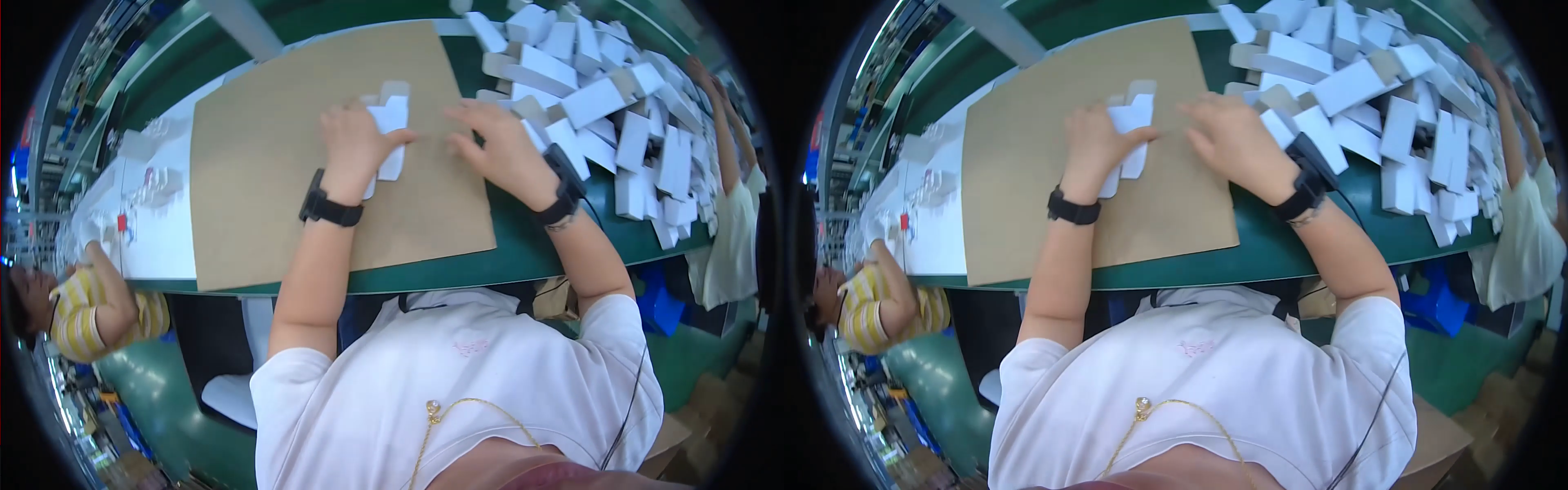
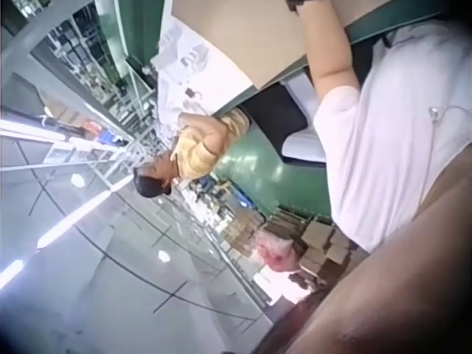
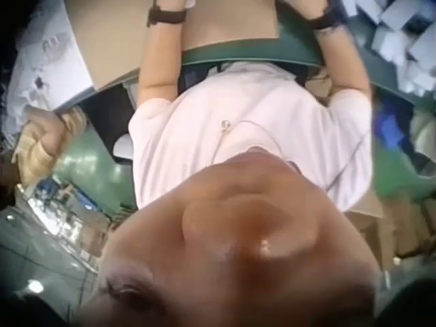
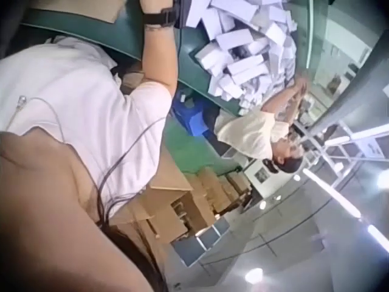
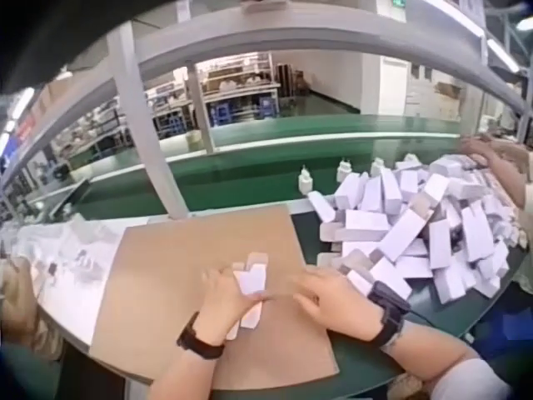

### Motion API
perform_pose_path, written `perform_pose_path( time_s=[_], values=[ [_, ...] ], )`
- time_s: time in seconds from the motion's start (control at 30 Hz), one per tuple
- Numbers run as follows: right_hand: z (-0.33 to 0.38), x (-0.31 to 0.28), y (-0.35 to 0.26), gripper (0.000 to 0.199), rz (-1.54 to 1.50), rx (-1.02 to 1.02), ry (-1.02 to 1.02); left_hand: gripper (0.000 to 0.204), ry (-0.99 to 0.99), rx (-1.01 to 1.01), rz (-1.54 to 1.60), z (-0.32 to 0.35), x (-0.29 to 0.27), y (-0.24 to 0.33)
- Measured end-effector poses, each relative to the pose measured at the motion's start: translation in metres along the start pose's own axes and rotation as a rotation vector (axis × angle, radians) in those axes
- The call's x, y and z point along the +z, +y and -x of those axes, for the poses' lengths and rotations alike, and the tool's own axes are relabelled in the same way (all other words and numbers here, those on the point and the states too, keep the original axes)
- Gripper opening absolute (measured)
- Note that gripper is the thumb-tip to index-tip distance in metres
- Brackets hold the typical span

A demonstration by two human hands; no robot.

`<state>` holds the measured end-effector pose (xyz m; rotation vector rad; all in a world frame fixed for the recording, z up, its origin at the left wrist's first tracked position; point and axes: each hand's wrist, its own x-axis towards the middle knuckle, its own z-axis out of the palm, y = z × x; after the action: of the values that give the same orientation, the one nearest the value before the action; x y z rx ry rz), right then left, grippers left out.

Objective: The person folds white cardboard boxes by hand, one at a time, and places each finished box onto a pile on the table. They repeat the process by picking up flat cardboard sheets, folding them into shape, and tucking in the flaps.

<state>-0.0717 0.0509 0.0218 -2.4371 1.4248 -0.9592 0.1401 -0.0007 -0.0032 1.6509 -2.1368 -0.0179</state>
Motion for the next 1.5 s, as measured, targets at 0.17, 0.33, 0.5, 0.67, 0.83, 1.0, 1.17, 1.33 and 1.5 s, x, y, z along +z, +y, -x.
perform_pose_path(
  time_s=[0.17,0.33,0.5,0.67,0.83,1.0,1.17,1.33,1.5],
  values=[
    [-0.004,-0.006,-0.009,0.032,0.032,0.025,0.041,0.067,-0.138,-0.031,-0.011,-0.001,-0.003,0.010],
    [0.000,-0.008,-0.006,0.030,0.034,0.048,0.059,0.064,0.029,0.012,-0.062,0.001,0.013,-0.006],
    [0.006,-0.014,-0.004,0.027,0.034,0.009,0.117,0.052,0.054,0.096,-0.026,-0.002,0.009,0.000],
    [0.007,0.001,0.005,0.025,-0.072,-0.052,0.121,0.043,0.082,0.192,-0.071,-0.004,0.018,-0.027],
    [0.009,-0.008,0.003,0.040,-0.181,-0.002,0.201,0.030,-0.061,0.059,0.251,-0.006,-0.027,0.025],
    [0.005,-0.023,-0.018,0.047,-0.578,0.194,-0.021,0.023,0.112,0.080,0.835,0.014,-0.050,0.075],
    [-0.004,-0.019,-0.014,0.042,-1.175,0.213,0.355,0.025,0.011,-0.153,1.281,0.026,-0.056,0.084],
    [0.001,-0.019,-0.001,0.043,-0.336,-0.009,0.257,0.022,-0.095,-0.067,0.993,0.038,-0.048,0.084],
    [0.003,-0.029,-0.010,0.031,-0.436,0.202,0.148,0.025,-0.041,0.149,0.531,0.037,-0.041,0.078]
  ],
)
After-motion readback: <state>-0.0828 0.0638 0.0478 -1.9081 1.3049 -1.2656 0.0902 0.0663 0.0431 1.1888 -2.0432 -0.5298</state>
